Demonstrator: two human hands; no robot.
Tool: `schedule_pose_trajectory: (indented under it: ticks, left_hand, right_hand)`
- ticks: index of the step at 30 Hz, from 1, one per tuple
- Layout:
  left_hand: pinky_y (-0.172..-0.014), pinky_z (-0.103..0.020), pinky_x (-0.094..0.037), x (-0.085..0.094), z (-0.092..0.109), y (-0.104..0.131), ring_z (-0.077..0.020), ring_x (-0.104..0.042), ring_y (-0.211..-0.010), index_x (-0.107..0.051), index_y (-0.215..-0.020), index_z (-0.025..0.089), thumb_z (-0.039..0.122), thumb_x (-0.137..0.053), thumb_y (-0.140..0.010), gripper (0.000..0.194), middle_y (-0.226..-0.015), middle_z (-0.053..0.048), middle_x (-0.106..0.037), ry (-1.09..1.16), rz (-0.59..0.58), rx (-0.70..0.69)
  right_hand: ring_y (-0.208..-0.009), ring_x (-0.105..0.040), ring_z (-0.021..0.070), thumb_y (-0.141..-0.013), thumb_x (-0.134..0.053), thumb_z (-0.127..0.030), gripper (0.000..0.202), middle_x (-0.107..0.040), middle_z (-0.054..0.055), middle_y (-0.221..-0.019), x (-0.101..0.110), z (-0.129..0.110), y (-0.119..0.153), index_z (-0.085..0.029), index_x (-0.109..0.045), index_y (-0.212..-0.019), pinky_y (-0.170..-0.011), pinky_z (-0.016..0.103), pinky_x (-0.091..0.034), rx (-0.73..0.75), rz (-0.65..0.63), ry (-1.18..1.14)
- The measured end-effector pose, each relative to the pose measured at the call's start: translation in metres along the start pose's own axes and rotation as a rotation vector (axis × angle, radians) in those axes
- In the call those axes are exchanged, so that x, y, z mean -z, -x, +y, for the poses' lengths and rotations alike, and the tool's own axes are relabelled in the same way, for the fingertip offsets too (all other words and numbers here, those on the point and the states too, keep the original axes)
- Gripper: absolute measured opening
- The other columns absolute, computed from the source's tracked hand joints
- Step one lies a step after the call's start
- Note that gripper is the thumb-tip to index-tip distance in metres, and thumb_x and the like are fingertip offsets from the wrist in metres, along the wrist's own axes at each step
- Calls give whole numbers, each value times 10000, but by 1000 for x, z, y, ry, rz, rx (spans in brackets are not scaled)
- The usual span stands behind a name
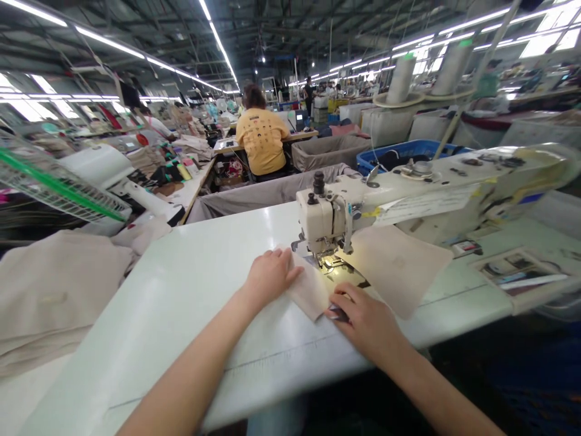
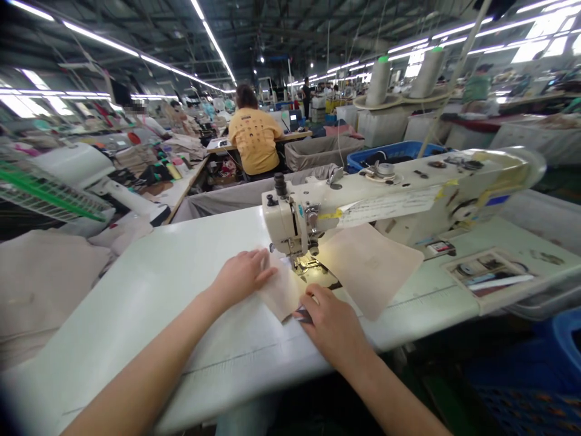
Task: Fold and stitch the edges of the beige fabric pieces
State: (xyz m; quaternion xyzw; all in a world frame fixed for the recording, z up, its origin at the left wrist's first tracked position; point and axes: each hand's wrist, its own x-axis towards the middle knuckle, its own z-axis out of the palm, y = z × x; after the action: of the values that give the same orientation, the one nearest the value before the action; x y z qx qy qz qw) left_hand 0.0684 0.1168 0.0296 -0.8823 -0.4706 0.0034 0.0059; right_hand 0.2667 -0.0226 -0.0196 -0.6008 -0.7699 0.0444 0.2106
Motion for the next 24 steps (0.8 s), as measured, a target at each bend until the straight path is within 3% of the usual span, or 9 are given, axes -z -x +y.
schedule_pose_trajectory:
  ticks: [4,9,16,24]
  left_hand:
    - [-1067,-517,-402,-10,11,-25,-318,-499,-1297,-579,-1241,221,466,-494,-986,364,-1358,-139,-557,29,-30,-100]
    - [-1137,-633,-270,-23,-5,-46,-328,-421,-1383,-532,-1349,261,504,-452,-999,434,-1446,-130,-509,75,-53,-181]
    - [-1125,-581,-317,-22,-11,-56,-324,-468,-1337,-555,-1348,260,524,-477,-983,458,-1421,-129,-543,94,-33,-231]
    - [-1083,-471,-397,-18,-11,-53,-303,-515,-1274,-627,-1267,258,502,-547,-959,401,-1358,-104,-589,158,-15,-259]
  right_hand:
    - [-980,-658,239,-919,-651,-212,164,-646,89,-1160,-3,-6,1,-191,-648,-1081,-732,313,-553,-52,-4,11]
    - [-1006,-644,234,-931,-636,-224,162,-644,75,-1161,-6,-6,-3,-206,-643,-1091,-761,310,-550,-60,13,-25]
    - [-996,-647,245,-916,-607,-185,155,-656,79,-1131,-10,-6,-7,-197,-627,-1069,-751,320,-547,-70,25,-24]
    - [-977,-643,231,-930,-600,-195,110,-665,68,-1105,-9,-6,-4,-215,-630,-1034,-749,296,-529,-57,13,-40]
